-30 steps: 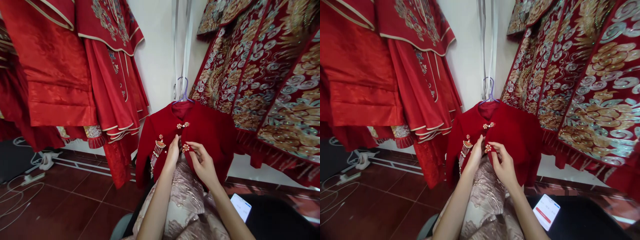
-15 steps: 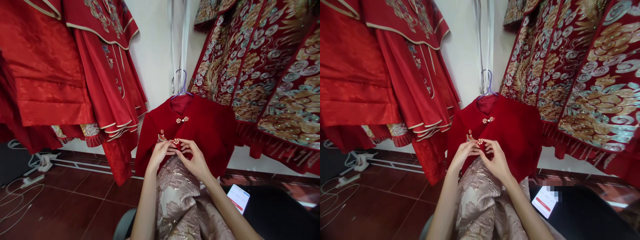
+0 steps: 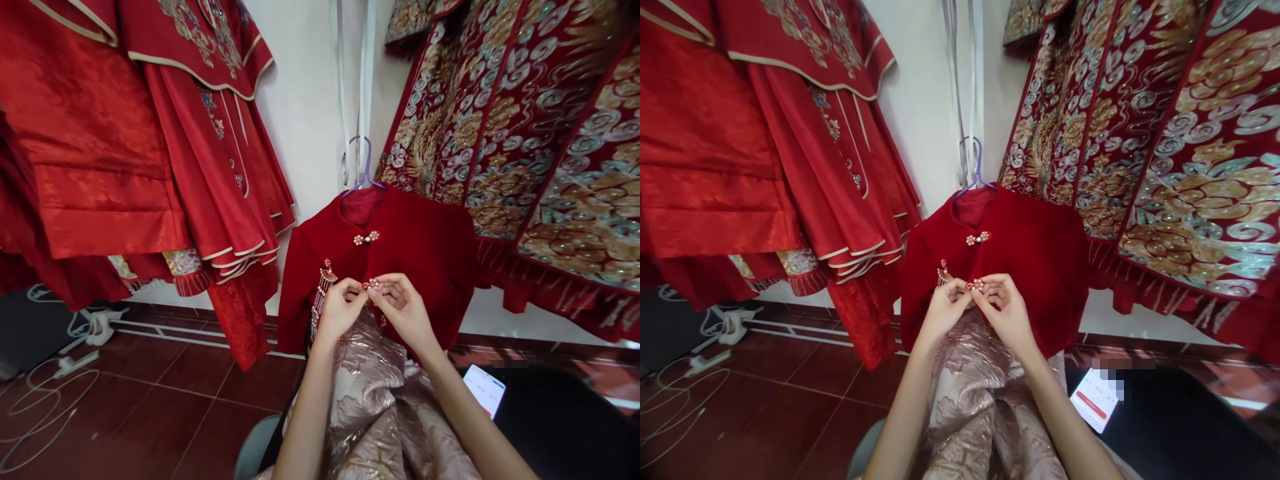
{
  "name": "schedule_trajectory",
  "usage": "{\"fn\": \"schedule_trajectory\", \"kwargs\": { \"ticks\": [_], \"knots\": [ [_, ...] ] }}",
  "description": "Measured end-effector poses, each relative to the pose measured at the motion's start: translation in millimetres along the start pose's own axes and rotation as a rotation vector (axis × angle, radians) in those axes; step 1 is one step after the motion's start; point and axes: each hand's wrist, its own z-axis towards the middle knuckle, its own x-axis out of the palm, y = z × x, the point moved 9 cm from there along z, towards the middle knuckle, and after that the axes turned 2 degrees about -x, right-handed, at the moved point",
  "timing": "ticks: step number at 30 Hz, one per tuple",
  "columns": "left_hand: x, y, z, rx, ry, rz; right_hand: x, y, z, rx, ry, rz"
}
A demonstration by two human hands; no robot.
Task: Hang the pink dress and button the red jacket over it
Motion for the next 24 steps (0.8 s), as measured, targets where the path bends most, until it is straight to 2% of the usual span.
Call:
{"fn": "schedule_trajectory", "kwargs": {
  "ticks": [5,11,14,18,20,24],
  "knots": [
    [-2,5,1,0.0,-0.031,0.066,-8,-7,2,0.034,-0.047,0.015],
    [-6,2,2,0.049,-0.069,0.155,-9,-7,2,0.011,-0.041,-0.03],
    [-21,5,3,0.054,-0.178,0.183,-10,-7,2,0.0,-0.049,-0.058],
    [-51,12,3,0.045,-0.378,0.165,-8,-7,2,0.001,-0.015,-0.076],
    [-60,19,5,0.015,-0.396,0.091,-4,-6,2,-0.006,0.038,-0.119],
    [-63,31,11,-0.039,-0.376,-0.015,-3,-1,3,-0.046,0.084,-0.211]
  ]
}}
